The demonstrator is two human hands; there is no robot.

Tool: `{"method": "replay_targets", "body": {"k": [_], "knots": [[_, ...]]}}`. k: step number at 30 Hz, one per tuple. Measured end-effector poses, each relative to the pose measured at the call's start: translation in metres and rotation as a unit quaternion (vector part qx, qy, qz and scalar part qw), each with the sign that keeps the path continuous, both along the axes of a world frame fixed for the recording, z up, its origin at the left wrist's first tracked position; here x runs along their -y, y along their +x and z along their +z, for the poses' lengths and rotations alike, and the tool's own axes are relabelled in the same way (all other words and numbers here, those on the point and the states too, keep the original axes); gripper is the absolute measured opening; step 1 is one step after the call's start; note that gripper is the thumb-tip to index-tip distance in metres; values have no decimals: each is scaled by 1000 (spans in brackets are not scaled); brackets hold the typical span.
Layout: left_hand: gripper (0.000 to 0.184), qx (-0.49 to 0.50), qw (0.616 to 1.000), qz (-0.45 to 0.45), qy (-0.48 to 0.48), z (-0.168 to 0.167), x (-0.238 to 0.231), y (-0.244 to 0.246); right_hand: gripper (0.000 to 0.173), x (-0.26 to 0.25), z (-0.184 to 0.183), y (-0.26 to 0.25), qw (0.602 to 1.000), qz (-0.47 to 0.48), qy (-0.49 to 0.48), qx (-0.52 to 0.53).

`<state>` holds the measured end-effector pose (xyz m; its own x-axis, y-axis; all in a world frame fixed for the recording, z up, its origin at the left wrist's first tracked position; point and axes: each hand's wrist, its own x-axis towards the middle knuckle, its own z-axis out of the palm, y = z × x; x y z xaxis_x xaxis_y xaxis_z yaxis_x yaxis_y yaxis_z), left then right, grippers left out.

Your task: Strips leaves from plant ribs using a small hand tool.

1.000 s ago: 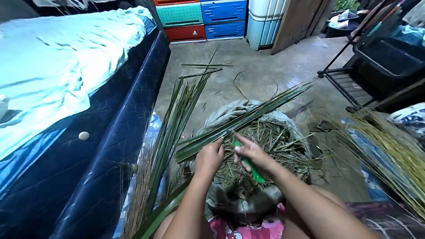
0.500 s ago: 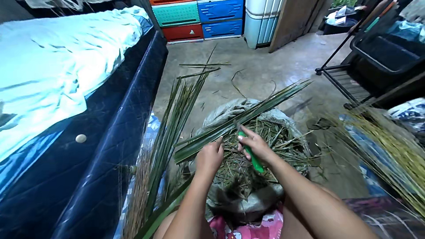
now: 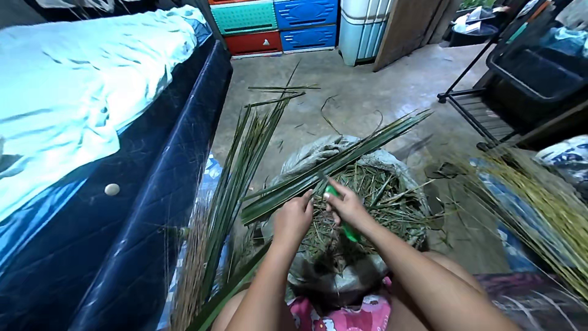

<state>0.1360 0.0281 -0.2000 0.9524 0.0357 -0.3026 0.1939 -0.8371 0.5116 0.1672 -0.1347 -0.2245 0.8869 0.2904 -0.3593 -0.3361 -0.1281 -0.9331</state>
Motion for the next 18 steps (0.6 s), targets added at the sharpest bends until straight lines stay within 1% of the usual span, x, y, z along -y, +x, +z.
{"method": "replay_targets", "body": {"k": [2, 3, 7, 9, 11, 14, 18], "knots": [[42, 5, 1000, 2, -6, -1, -1, 0, 57, 9, 1, 9, 999, -31, 24, -6], [42, 6, 1000, 2, -8, -1, -1, 0, 58, 12, 2, 11, 999, -23, 46, -18], [41, 13, 1000, 9, 0, 2, -2, -1, 64, 7, 7, -11, 983, 104, 124, -89], [36, 36, 999, 18, 18, 3, 2, -2, 64, -1, 4, -23, 974, 126, 151, -110], [35, 55, 998, 17, 37, 1, 4, -3, 62, -6, 2, -28, 977, 96, 155, -109], [41, 58, 997, 4, 51, 1, 8, -4, 57, -7, 3, -20, 988, 29, 126, -89], [39, 89, 995, -1, 55, -3, 14, -5, 59, -3, 6, -12, 995, 12, 86, -55]]}}
